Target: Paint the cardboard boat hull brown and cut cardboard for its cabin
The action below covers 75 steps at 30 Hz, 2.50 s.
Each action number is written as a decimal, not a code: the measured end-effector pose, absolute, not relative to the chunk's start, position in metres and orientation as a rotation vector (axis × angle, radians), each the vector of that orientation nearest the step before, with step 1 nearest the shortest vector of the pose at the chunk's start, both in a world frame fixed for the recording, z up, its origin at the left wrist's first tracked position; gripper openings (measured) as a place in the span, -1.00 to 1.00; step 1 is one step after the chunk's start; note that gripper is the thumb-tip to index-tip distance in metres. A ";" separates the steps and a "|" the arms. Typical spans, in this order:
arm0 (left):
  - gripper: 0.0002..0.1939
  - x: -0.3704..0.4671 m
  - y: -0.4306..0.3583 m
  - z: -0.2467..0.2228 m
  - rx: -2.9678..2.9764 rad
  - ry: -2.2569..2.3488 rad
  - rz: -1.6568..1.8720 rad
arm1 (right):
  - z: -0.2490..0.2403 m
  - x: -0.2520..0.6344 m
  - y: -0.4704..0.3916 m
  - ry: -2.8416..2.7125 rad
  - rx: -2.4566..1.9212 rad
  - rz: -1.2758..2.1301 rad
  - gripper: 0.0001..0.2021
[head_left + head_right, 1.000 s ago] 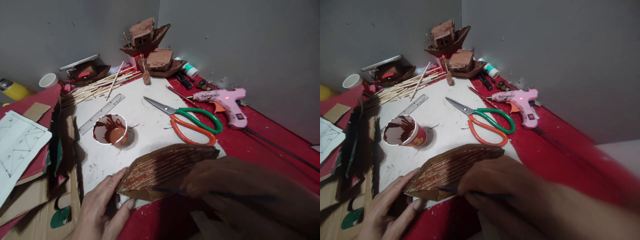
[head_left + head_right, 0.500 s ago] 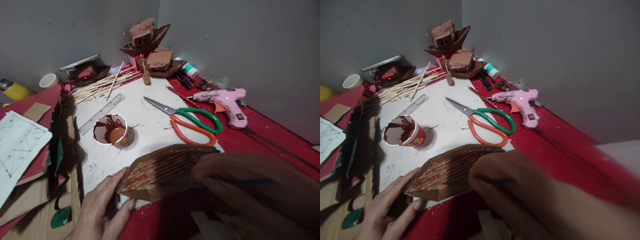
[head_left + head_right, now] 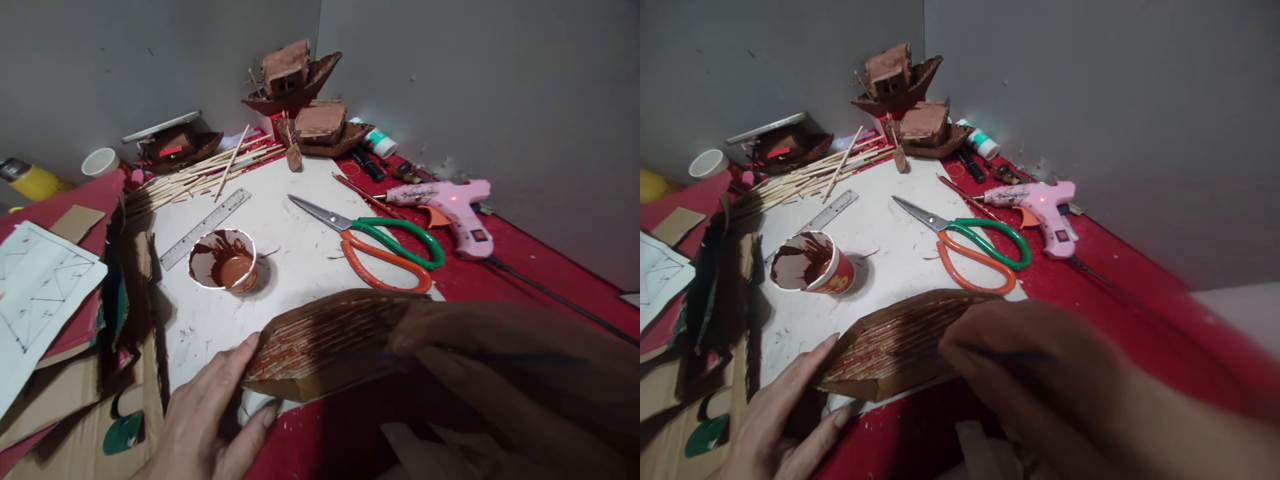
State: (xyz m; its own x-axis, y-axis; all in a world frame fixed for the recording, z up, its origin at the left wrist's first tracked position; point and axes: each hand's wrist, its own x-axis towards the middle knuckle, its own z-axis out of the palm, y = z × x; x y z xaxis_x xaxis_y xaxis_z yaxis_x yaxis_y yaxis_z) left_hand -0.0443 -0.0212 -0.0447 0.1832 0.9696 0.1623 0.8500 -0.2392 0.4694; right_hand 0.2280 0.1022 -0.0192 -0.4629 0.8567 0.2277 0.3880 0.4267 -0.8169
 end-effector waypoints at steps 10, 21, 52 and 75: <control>-0.28 -0.043 -0.024 -0.053 2.247 1.716 0.697 | -0.015 0.225 0.105 -2.047 -0.874 0.836 -0.85; -0.14 -0.042 -0.025 -0.060 2.108 1.744 0.704 | -0.010 0.219 0.100 -1.991 -0.971 0.939 -0.70; -0.74 -0.040 -0.025 -0.055 2.124 1.614 0.811 | 0.046 0.117 0.152 -2.465 -0.512 0.620 -0.82; -0.64 -0.040 -0.027 -0.055 1.921 1.695 0.811 | 0.033 0.149 0.148 -2.109 -0.780 0.773 -0.78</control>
State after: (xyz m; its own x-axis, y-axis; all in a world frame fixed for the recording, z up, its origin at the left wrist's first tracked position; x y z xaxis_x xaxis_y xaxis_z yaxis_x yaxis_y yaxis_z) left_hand -0.0398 -0.0269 -0.0553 0.0718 0.9886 0.1324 0.7234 -0.1430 0.6754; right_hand 0.1494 0.1484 0.0332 -0.5367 0.7258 0.4303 0.2760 0.6330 -0.7233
